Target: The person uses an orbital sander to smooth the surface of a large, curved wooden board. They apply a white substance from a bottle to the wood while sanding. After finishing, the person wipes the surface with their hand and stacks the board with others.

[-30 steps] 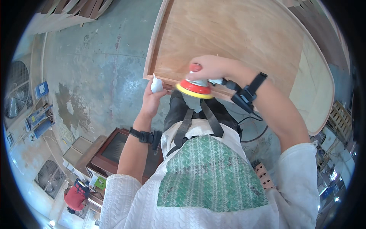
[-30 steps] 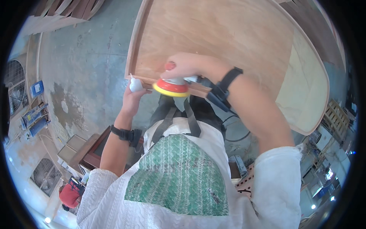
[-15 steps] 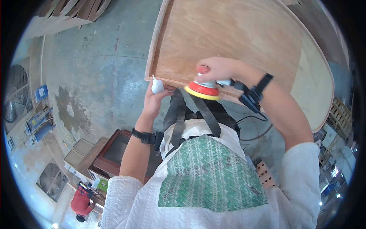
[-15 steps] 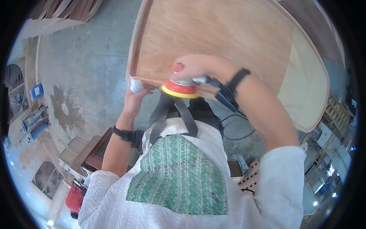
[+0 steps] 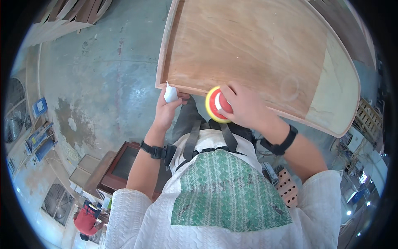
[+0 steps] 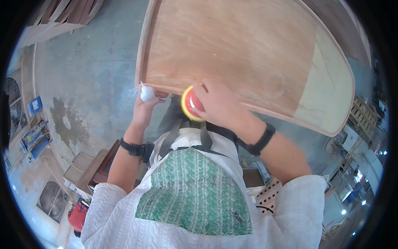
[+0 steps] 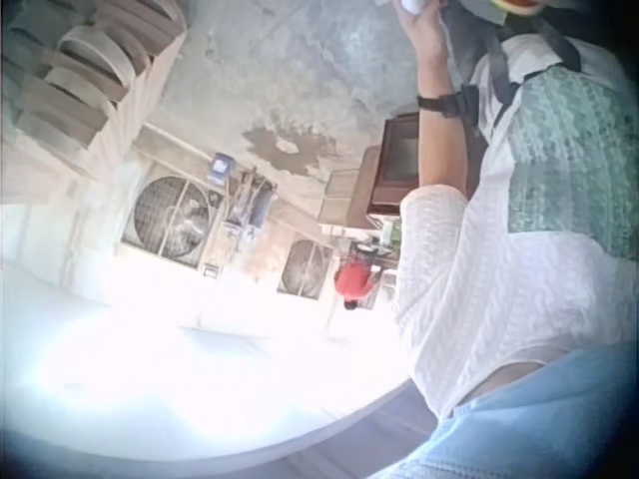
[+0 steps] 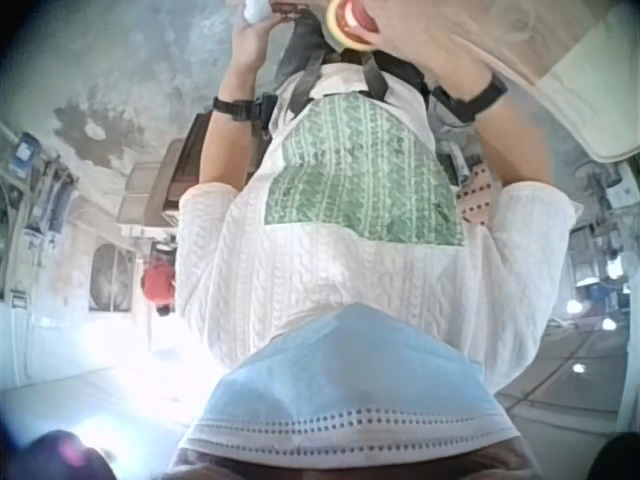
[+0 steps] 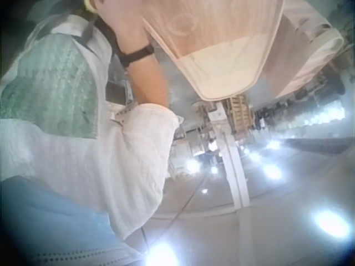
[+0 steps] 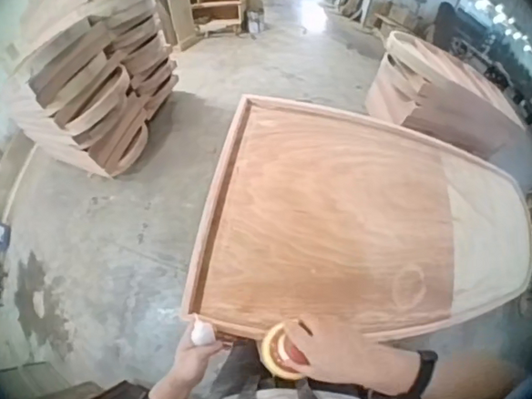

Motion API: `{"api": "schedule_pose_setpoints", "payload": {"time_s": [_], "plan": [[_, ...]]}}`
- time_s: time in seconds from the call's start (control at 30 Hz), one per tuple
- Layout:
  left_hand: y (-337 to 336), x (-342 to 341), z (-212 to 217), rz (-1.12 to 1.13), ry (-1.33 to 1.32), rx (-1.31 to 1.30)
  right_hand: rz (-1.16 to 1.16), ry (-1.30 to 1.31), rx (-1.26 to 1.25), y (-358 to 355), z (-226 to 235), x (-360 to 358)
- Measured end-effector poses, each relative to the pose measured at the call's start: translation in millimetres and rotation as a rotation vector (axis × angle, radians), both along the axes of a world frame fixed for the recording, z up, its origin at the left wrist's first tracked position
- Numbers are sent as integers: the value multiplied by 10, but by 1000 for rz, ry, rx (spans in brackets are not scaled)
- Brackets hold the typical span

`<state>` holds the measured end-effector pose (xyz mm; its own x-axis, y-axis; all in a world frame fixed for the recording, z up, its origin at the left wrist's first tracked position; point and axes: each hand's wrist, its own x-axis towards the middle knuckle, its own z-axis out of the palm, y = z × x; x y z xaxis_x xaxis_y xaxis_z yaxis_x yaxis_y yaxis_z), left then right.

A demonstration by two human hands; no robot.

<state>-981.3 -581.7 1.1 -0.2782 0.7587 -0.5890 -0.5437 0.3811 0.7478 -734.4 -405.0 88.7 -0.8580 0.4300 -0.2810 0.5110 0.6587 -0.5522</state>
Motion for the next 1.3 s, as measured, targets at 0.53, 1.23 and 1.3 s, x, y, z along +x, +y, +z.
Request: {"api": "schedule_pose_setpoints", "payload": {"time_s": [0.53,1.23,1.3], "plan": [[0,-149,-56,-69,5,16,-63,-21,274,-522,59,18],[94,-116,245,-402,514,-99,-641,-128,-119,612,168,391],[119,-55,291,-515,812,-23,-877,332,-153,620,-142,346]]}}
